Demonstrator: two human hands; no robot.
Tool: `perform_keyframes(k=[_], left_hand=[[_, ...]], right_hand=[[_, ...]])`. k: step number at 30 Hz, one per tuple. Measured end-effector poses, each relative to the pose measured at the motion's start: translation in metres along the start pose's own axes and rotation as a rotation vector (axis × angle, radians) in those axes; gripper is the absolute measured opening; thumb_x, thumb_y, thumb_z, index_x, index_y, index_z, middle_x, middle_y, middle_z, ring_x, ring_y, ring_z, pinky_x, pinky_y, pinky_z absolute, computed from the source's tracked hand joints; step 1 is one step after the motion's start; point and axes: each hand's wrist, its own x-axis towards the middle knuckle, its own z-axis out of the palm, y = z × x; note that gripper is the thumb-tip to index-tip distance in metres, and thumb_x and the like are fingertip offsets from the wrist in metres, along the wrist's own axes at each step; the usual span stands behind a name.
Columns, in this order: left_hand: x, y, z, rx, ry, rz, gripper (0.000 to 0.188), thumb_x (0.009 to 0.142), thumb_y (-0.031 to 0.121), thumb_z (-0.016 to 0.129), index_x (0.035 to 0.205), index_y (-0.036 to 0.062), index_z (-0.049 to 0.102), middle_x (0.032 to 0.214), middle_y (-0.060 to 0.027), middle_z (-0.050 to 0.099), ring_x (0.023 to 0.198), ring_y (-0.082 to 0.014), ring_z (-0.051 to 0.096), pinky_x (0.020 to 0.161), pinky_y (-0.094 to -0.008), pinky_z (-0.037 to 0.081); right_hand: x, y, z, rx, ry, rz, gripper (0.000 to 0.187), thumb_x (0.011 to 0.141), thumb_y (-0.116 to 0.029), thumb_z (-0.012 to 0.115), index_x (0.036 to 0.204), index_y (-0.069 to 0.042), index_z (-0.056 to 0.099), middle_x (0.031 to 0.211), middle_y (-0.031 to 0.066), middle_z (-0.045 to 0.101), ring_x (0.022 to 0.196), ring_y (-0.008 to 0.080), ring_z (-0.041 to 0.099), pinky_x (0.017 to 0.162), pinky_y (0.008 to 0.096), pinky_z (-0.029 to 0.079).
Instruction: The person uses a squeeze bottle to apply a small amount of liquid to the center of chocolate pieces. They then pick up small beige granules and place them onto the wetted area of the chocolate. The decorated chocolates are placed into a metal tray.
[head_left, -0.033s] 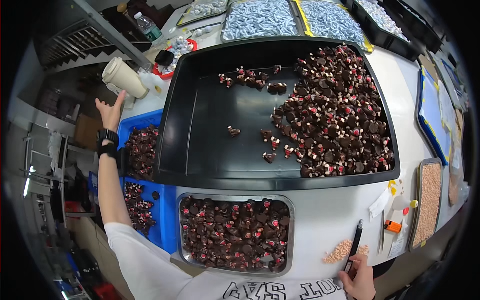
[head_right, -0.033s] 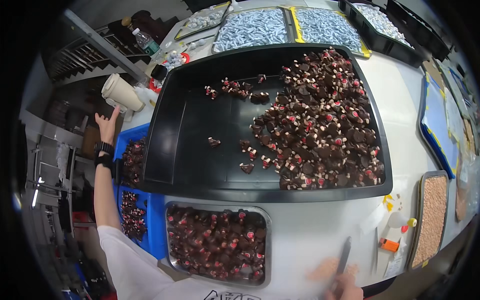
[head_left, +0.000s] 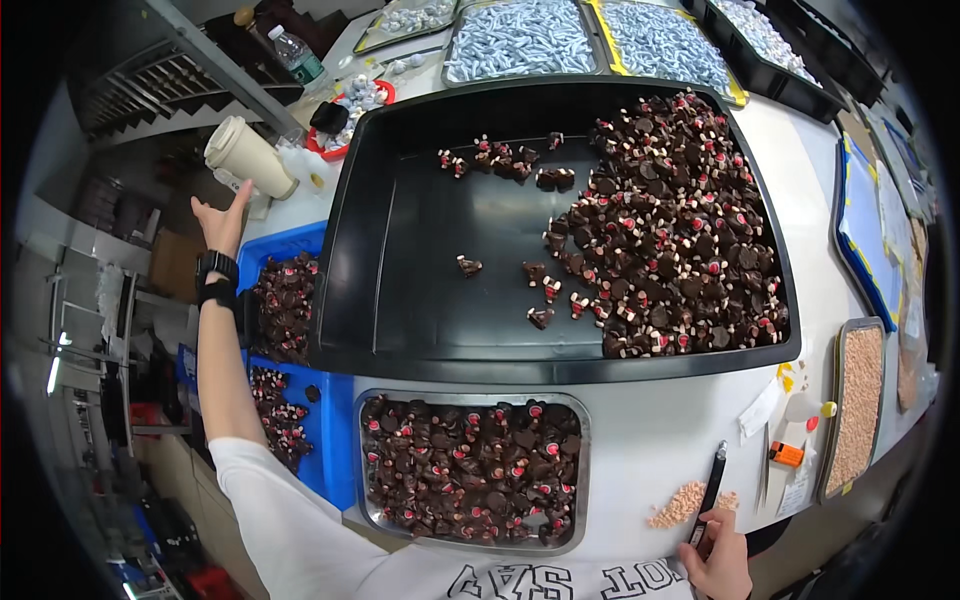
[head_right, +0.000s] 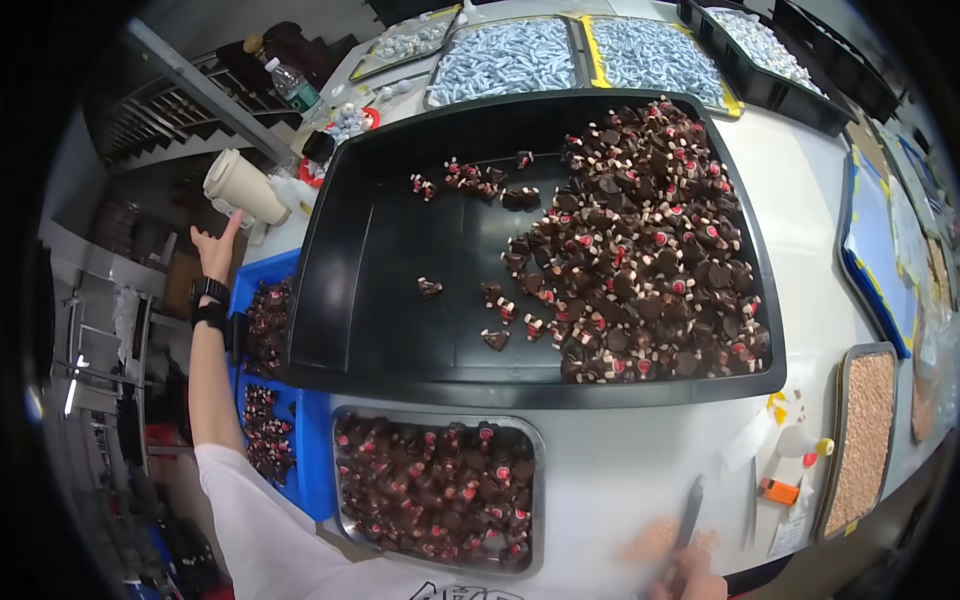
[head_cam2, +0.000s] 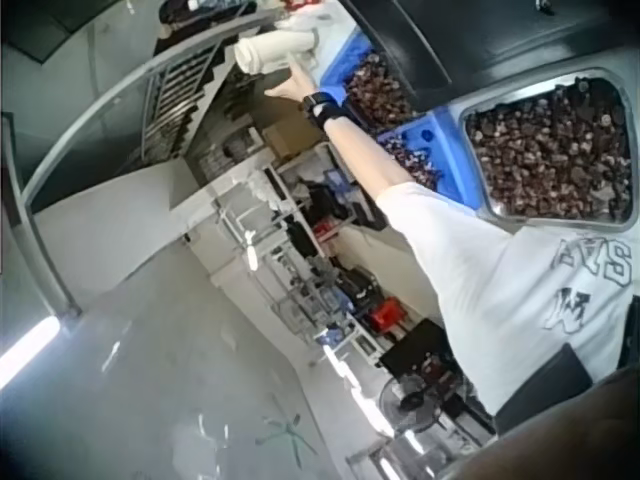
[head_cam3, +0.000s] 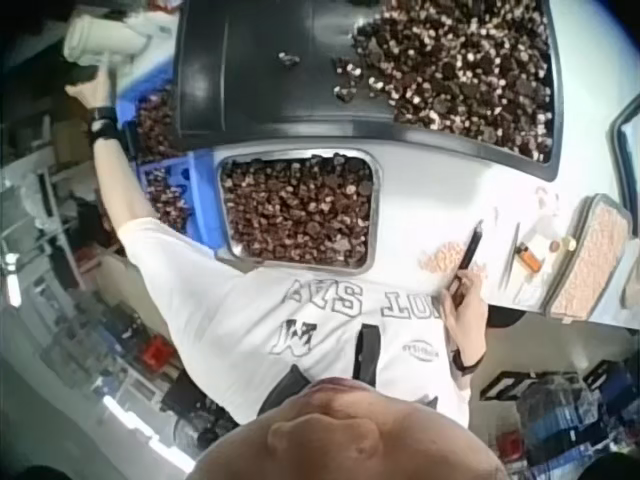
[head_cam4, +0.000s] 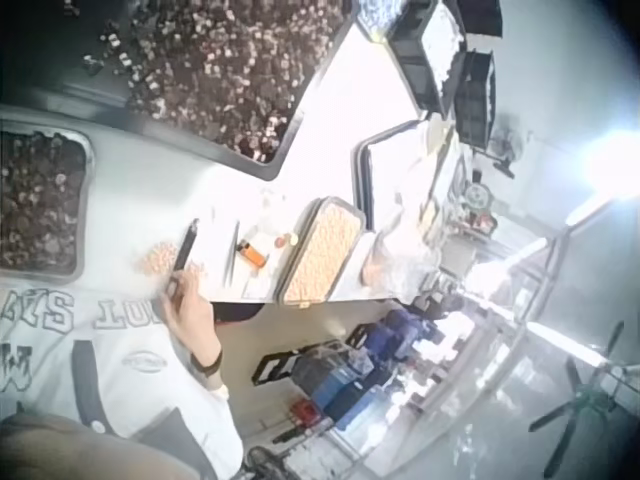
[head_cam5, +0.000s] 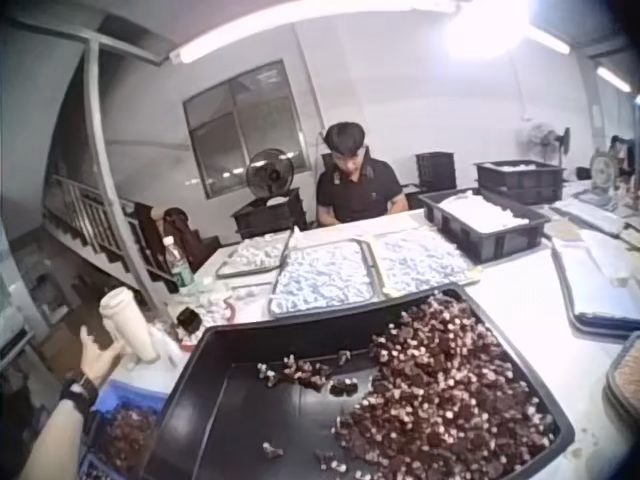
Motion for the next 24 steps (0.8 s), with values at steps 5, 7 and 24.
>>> perform_keyframes(k=[5,7,24], left_hand=[[0.035,-0.017,0.032,0.139,0.05,-0.128,0.129,0.052,0.052,0.078,0.131,-0.0173,0.003,0.136,-0.0323,0.019,0.128,-0.0355,0.024,0.105,-0.0352,0.022],[0.049,-0.02,0.047,0.085,0.023,-0.143,0.129,0.052,0.051,0.079,0.13,-0.0179,0.003,0.135,-0.0319,0.022,0.126,-0.0345,0.027,0.104,-0.0344,0.024],[0.095,-0.011,0.06,-0.258,-0.115,0.041,0.065,0.058,0.026,0.082,0.11,-0.0026,0.056,0.107,-0.014,0.059,0.095,-0.0218,0.058,0.086,-0.0323,0.044]], right_hand=[[0.004,-0.004,-0.002,-0.184,-0.009,0.068,0.035,0.078,-0.008,0.058,0.11,-0.007,0.041,0.066,0.0117,0.053,0.054,0.0276,0.056,0.049,0.0345,0.042],[0.005,-0.005,-0.001,-0.22,0.009,0.063,0.036,0.077,-0.007,0.058,0.109,-0.008,0.042,0.065,0.0116,0.053,0.053,0.0282,0.056,0.048,0.0354,0.042],[-0.006,-0.009,-0.001,-0.264,0.093,0.169,0.054,0.068,-0.007,0.07,0.118,-0.007,0.049,0.063,0.0082,0.055,0.054,0.0227,0.055,0.051,0.032,0.045]])
